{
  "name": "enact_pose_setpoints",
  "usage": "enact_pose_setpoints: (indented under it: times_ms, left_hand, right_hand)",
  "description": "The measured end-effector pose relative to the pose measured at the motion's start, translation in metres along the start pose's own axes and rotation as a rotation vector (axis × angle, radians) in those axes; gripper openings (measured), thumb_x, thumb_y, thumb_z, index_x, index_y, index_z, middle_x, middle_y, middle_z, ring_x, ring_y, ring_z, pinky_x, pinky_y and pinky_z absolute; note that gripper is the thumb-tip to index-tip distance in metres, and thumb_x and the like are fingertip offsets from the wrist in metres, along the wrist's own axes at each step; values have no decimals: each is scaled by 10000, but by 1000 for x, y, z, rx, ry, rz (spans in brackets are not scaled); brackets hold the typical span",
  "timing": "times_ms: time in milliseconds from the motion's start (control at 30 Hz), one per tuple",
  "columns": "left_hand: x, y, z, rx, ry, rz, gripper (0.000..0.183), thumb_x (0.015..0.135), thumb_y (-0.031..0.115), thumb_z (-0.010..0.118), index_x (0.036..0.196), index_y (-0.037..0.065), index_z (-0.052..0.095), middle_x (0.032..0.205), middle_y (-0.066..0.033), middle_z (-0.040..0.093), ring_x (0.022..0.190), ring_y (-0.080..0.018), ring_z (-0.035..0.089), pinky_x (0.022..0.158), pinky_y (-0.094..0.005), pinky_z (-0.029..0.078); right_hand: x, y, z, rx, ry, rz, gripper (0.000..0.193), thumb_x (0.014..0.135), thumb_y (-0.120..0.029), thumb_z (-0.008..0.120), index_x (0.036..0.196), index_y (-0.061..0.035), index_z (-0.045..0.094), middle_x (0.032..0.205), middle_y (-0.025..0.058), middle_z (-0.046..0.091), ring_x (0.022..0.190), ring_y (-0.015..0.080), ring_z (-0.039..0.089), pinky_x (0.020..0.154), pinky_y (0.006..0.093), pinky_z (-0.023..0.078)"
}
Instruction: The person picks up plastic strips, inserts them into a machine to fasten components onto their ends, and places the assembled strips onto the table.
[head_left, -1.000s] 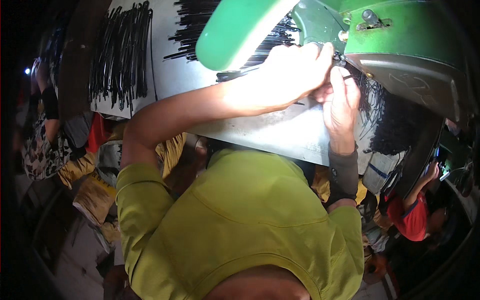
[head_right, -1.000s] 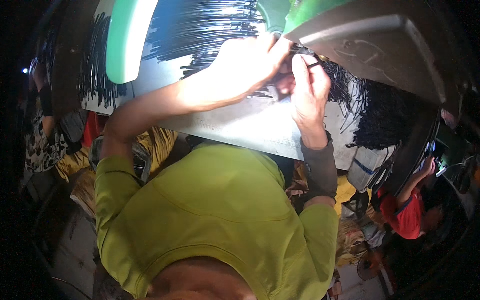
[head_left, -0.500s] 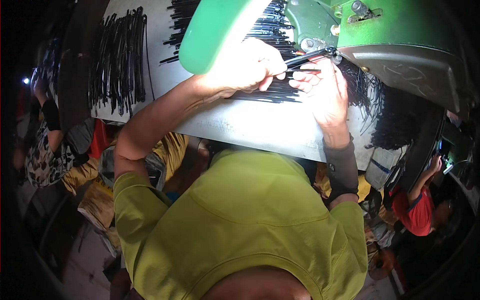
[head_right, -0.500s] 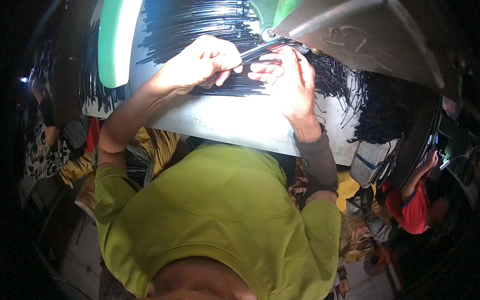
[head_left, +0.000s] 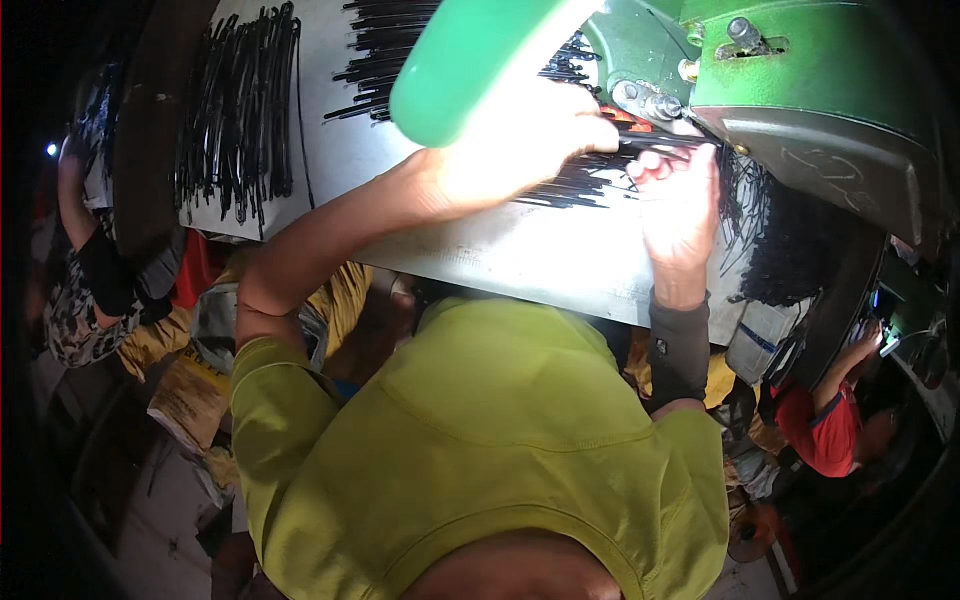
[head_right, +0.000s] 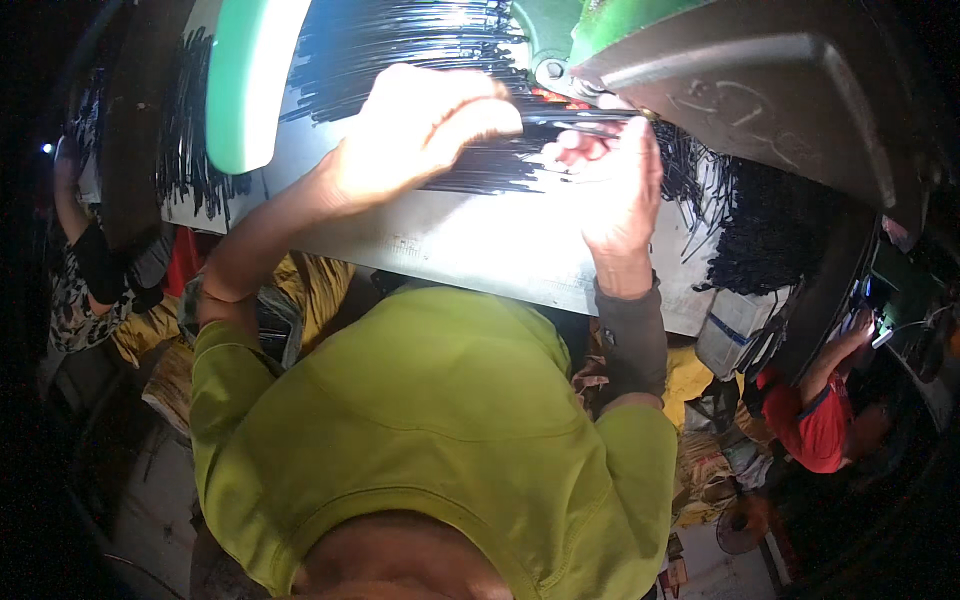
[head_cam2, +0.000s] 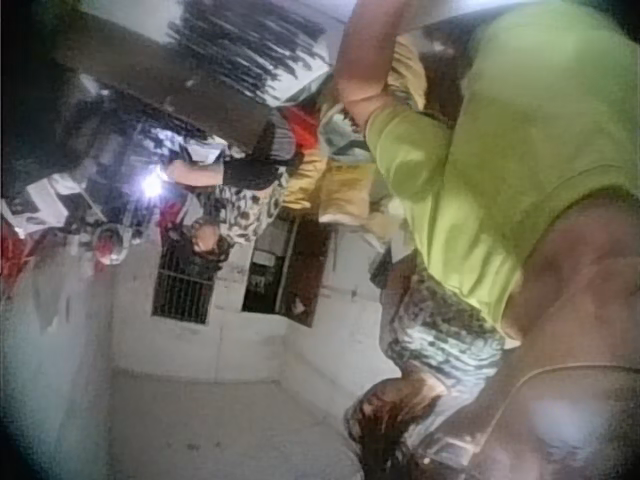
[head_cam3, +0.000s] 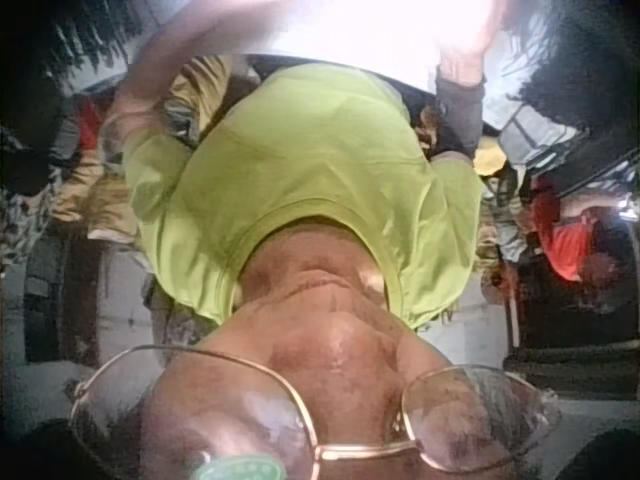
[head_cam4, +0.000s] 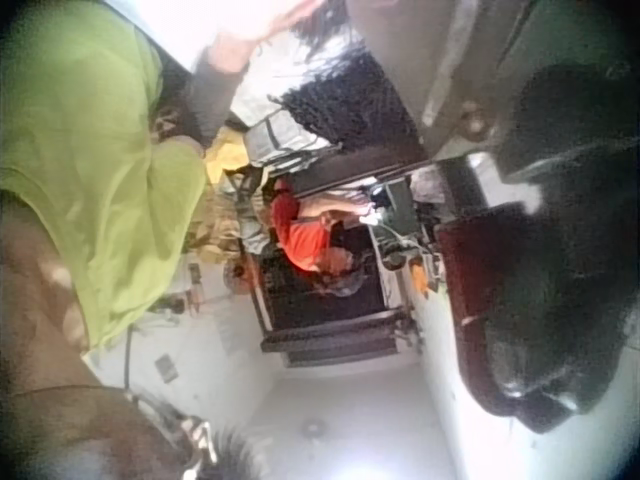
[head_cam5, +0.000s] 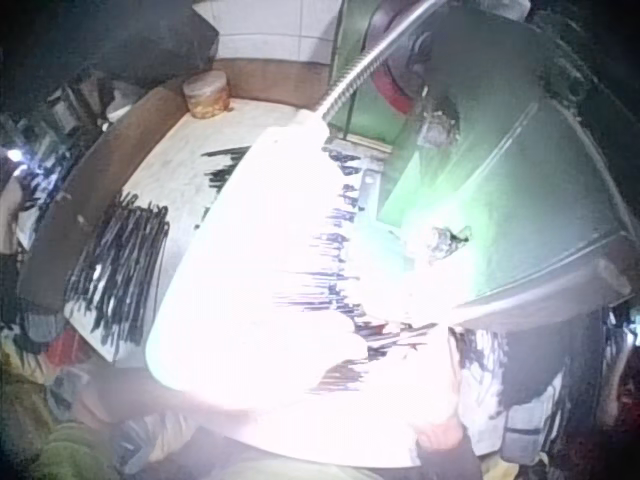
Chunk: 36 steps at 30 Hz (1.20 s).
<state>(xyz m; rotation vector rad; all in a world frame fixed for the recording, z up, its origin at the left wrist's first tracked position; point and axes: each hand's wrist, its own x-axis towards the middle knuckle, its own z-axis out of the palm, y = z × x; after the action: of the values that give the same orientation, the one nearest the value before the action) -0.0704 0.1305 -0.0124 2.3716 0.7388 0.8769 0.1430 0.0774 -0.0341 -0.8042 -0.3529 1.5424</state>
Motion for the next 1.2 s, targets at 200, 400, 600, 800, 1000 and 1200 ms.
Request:
enact_pose_setpoints:
  times_ms: [200,400,600,800,1000,1200]
  left_hand:
    - [-2,-15,17,-1553,358,-862,271,895,150,561,1074,-54,552,850,-150,629,763,-237,650,760,-364,544]
    - [22,-3,49,-1738,492,-685,276,859,120,603,1083,-34,552,985,-176,618,910,-269,631,884,-402,501]
    - [31,6,52,-1700,599,-616,173,918,116,500,963,-44,549,852,-160,618,811,-253,649,746,-368,552]
    - [35,6,54,-1659,689,-728,198,919,119,498,980,-67,531,826,-174,625,745,-246,659,697,-353,557]
    - [31,4,59,-1620,593,-667,236,884,136,572,1025,-53,554,883,-196,643,839,-334,655,821,-464,518]
    - [31,4,58,-1677,588,-672,230,884,132,567,1025,-50,561,904,-219,644,863,-339,651,833,-466,513]
  right_hand:
    - [12,-18,-32,70,38,-152,303,944,-276,486,1098,-18,525,985,133,576,890,236,551,824,411,476]
    - [13,-14,-21,29,108,-213,349,939,-283,495,1140,2,497,1025,145,559,930,252,547,882,423,474]
    - [9,-13,-21,-82,0,-304,362,946,-289,482,1144,13,497,1068,158,568,973,268,560,914,427,466]
    - [11,-10,-27,-99,4,-309,348,952,-289,467,1118,14,512,1066,160,575,1005,276,566,944,440,453]
    - [10,-11,-27,-90,61,-290,339,955,-287,460,1094,15,526,1042,153,577,1012,280,566,958,449,443]
    - [11,-12,-29,-96,49,-299,319,956,-268,460,1077,18,531,1016,165,580,1009,296,569,957,456,444]
